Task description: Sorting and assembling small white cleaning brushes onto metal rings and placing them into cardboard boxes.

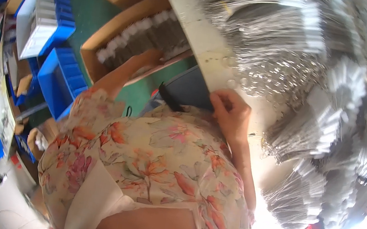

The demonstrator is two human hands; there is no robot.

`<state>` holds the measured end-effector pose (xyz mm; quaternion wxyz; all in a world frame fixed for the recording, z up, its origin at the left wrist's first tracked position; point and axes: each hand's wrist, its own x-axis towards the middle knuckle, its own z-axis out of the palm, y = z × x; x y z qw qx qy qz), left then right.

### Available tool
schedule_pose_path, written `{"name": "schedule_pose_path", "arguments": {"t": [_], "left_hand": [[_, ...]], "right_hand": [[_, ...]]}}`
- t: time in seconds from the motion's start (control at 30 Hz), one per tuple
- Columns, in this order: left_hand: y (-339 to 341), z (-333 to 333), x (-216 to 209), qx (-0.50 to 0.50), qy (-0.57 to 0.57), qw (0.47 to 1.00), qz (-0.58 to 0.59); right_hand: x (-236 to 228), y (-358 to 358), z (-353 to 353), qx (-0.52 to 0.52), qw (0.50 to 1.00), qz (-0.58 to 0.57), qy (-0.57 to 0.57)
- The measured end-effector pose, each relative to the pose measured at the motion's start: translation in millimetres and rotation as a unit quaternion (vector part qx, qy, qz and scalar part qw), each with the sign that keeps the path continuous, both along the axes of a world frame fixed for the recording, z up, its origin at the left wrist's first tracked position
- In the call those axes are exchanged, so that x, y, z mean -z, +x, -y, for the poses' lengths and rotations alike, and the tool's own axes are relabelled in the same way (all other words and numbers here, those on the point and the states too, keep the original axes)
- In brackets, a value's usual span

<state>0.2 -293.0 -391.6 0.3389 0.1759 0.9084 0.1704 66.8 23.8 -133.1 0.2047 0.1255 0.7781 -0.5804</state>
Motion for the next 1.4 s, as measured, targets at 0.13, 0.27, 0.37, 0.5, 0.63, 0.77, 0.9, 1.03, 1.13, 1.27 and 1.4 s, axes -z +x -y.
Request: {"name": "schedule_pose_path", "arguments": {"t": [0.13, 0.27, 0.37, 0.5, 0.63, 0.77, 0.9, 1.03, 1.13, 1.27, 1.4], "left_hand": [[-18, 13, -122, -0.049, 0.189, 0.971, 0.137], [-74, -44, -306, -0.025, 0.298, 0.903, 0.31], [-119, -104, -389, 0.077, 0.344, 0.908, 0.225], [-217, -220, -405, 0.065, 0.385, 0.92, -0.018], [-330, -283, -355, 0.1, 0.248, 0.891, -0.366], [-364, -315, -319, 0.124, 0.082, 0.88, -0.451], [-352, -330, -310, 0.128, 0.13, 0.84, -0.511], [-368, -318, -318, 0.072, 0.077, 0.894, -0.436], [-378, -314, -324, -0.044, 0.349, 0.864, -0.36], [-309, -370, -375, -0.069, 0.494, 0.819, -0.283], [-318, -411, -321, 0.113, 0.261, 0.92, -0.269]], "right_hand": [[-7, 4, -9, -0.105, 0.993, -0.052, -0.02], [-37, 5, -39, -0.093, 0.984, -0.121, -0.087], [-56, 12, -73, -0.017, 0.982, -0.153, -0.114], [-88, 15, -133, 0.087, 0.967, -0.228, -0.075], [-111, 13, -198, 0.199, 0.955, -0.218, 0.012], [-115, -1, -266, 0.245, 0.931, -0.21, 0.168], [-94, -42, -319, 0.229, 0.92, -0.173, 0.266], [-72, -99, -329, 0.217, 0.933, -0.165, 0.236], [-50, -134, -327, 0.199, 0.928, -0.095, 0.3], [-40, -139, -339, 0.202, 0.949, -0.039, 0.237], [-58, -126, -342, 0.343, 0.93, -0.118, 0.059]]}}
